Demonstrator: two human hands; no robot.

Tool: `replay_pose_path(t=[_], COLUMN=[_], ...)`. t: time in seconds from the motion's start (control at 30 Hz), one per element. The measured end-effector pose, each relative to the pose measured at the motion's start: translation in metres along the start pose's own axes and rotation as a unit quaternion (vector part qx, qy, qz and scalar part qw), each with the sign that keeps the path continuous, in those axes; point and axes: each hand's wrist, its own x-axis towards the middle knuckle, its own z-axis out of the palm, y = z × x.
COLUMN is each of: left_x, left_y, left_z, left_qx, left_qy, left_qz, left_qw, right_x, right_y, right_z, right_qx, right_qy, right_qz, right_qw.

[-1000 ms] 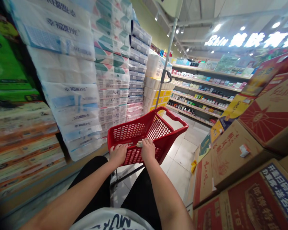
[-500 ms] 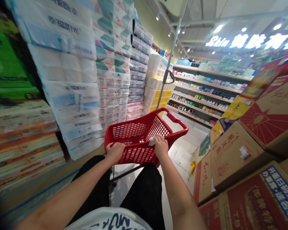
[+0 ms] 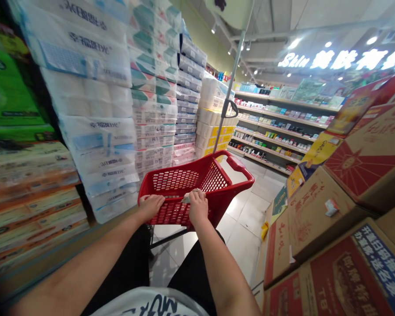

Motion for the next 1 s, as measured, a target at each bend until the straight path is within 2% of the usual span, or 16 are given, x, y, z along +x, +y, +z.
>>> replay_pose_path(t=[0.07, 0.17, 0.33, 0.47, 0.63, 0.8, 1.0], left_x=[-0.002, -0.004, -0.004, -0.004, -0.005, -0.006, -0.009], left_y=[-0.003, -0.006, -0.008, -0.006, -0.005, -0.005, -0.001], left_z=[-0.003, -0.005, -0.002, 0.000, -0.002, -0.001, -0.001], left_qx=[0.021, 0.033, 0.013, -0.003, -0.012, 0.014, 0.039], left_qy=[-0.002, 0.004, 0.019, 0.021, 0.019, 0.016, 0.019], left_qz=[0.003, 0.015, 0.032, 0.032, 0.024, 0.025, 0.010], left_qw=[1.000, 0.999, 0.999, 0.999, 0.999, 0.999, 0.999], right_x=[0.001, 0.005, 0.005, -0.003, -0.011, -0.014, -0.017], right_y=[0.000, 0.016, 0.059, 0.076, 0.062, 0.040, 0.021], right_z=[-0.005, -0.019, -0.044, -0.045, -0.023, -0.006, 0.002], right_qx=[-0.003, -0.026, -0.087, -0.100, -0.064, -0.035, -0.010], right_qy=[-0.020, -0.042, -0.005, 0.048, 0.097, 0.077, 0.063], right_qz=[-0.035, -0.059, 0.007, 0.038, 0.083, 0.062, 0.060], right_qw=[0.999, 0.997, 0.996, 0.993, 0.990, 0.994, 0.996])
